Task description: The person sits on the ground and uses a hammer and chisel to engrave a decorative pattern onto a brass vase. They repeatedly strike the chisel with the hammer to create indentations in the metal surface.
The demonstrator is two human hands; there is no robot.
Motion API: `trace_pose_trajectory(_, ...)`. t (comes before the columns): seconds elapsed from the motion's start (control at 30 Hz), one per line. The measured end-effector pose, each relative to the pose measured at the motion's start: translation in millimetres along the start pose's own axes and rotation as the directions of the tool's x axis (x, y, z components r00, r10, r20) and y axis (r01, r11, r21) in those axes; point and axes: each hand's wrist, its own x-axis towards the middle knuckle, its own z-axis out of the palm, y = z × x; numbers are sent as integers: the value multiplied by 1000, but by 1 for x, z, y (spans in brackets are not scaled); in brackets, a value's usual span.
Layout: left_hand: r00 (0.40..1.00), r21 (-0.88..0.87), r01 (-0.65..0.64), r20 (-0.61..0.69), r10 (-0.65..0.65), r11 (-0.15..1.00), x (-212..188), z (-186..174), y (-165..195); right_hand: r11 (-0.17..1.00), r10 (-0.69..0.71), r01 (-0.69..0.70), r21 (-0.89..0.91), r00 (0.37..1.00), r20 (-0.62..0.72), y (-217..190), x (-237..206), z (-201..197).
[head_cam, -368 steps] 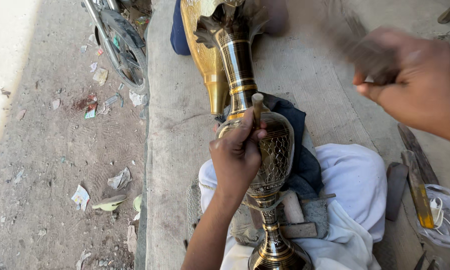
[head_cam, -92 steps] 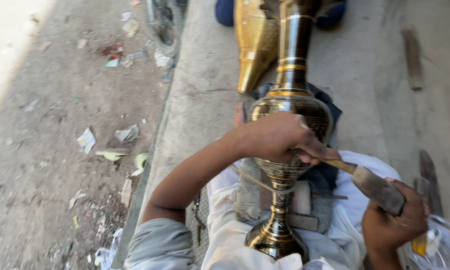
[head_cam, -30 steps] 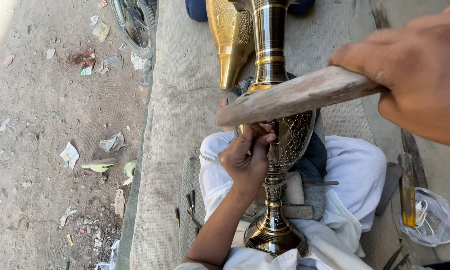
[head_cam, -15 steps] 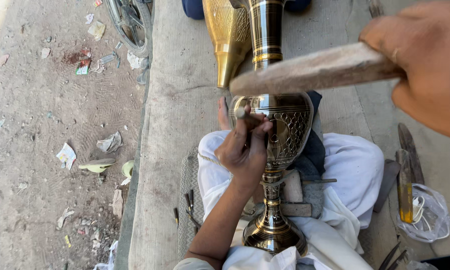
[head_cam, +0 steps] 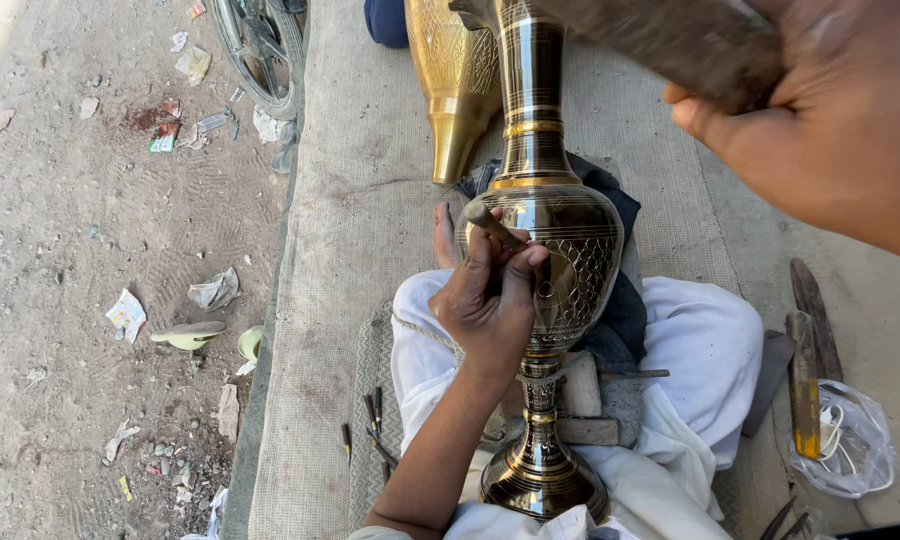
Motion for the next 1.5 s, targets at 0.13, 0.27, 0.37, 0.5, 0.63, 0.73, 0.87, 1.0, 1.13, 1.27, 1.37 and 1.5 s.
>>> trace_pose_trajectory(0.13,997,-13,-72,-12,72,997,-5,2,-9,866,-156,270,-421,945,286,5,4,-12)
trace_pose_trajectory(0.27,991,-11,-133,0,133,991,-7,3,-16,816,-119,245,-524,958,263,16,-3,-11)
trace_pose_trajectory(0.37,991,-8,-132,30,132,991,-8,3,-18,851,46,89,-517,969,242,25,-11,-13)
trace_pose_trajectory(0.5,996,-46,-71,59,74,996,-3,4,-14,730,19,138,-669,975,222,35,-24,-16)
trace_pose_trajectory(0.63,987,13,-119,108,117,993,5,1,-7,871,98,1,-491,980,175,49,-37,-18)
trace_pose_trajectory(0.73,979,30,-100,182,93,995,10,-3,-3,839,124,-26,-543,982,144,62,-53,-13)
trace_pose_trajectory(0.87,944,136,-109,323,59,985,20,-6,-1,913,210,-144,-383,968,135,84,-79,-3)
trace_pose_trajectory(1.0,829,40,-192,542,141,981,40,-10,-1,939,308,-297,171,950,-45,103,-105,18)
trace_pose_trajectory(1.13,683,-101,-106,715,147,989,58,-8,2,841,452,-346,415,871,-191,110,-138,50)
trace_pose_trajectory(1.27,560,-153,-188,795,234,970,73,-7,3,849,438,-290,442,854,-281,110,-171,82)
trace_pose_trajectory(1.37,537,-127,-202,815,218,971,77,-7,4,911,400,-347,224,877,-265,109,-181,88)
trace_pose_trajectory(1.5,533,-143,-171,819,213,975,76,-9,5,599,600,-250,761,770,-219,103,-177,86)
